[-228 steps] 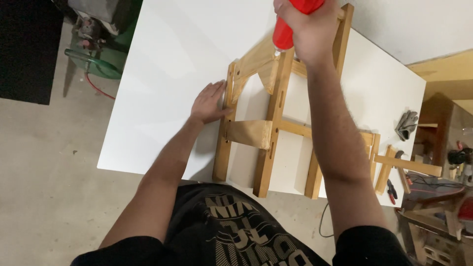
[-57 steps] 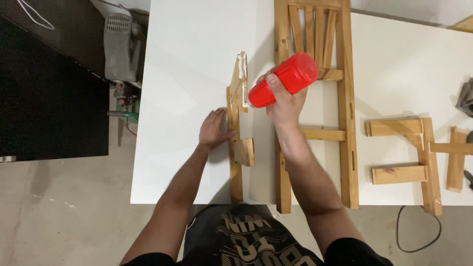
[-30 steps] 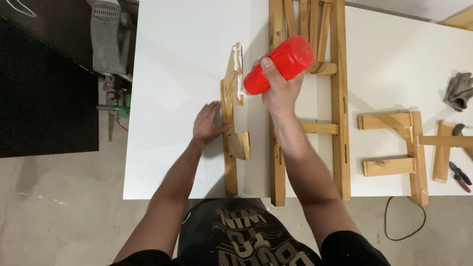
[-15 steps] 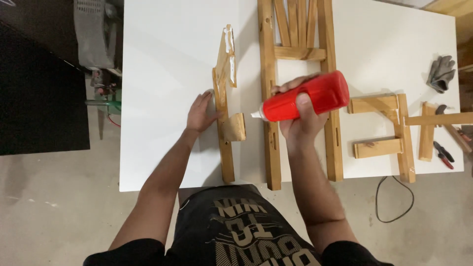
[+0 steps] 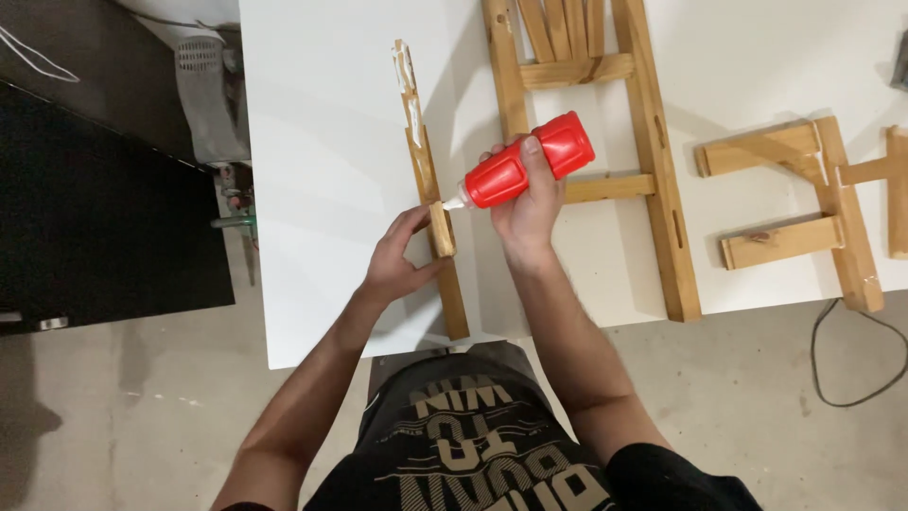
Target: Assembling wooden furniture components using glue, a nail gun, and a hammer
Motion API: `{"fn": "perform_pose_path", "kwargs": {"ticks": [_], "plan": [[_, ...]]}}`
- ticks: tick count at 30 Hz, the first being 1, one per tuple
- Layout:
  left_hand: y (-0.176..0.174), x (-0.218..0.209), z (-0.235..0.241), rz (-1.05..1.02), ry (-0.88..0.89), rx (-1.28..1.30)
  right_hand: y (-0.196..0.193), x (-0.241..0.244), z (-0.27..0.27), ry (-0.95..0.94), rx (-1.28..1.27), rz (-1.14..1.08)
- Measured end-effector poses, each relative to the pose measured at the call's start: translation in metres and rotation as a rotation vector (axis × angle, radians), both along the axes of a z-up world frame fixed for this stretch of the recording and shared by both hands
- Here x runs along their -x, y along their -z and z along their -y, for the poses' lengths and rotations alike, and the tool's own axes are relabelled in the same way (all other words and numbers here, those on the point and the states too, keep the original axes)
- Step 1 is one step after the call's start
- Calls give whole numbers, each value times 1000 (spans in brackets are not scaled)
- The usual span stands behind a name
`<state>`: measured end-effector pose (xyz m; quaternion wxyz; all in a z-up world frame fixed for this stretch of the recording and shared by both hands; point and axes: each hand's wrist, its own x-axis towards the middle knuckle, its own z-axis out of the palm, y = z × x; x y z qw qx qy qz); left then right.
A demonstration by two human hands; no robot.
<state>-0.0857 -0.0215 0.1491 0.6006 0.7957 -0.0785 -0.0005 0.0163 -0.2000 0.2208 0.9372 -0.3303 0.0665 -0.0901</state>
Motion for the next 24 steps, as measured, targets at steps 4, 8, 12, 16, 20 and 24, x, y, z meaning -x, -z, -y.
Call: {"fn": "perform_pose_path", "kwargs": {"ticks": [4,8,12,16,20,24], "plan": [[8,-4,-3,116,-25,24,6,-3,-3,-9,-52,-29],[7,-4,-2,187,-31,83,7,4,-2,0,-69,-61],[-3,-3,-2,208,-13,84,-1,27,1,2,-88,-113],[-6,-4,-3,220,0,107,6,39,8,5,-74,-122],[-2,-5,-5,231,-2,91,13,37,7,11,-62,-123],[-3,-5,-4,216,-1,93,14,21,0,24,-57,-108]]}}
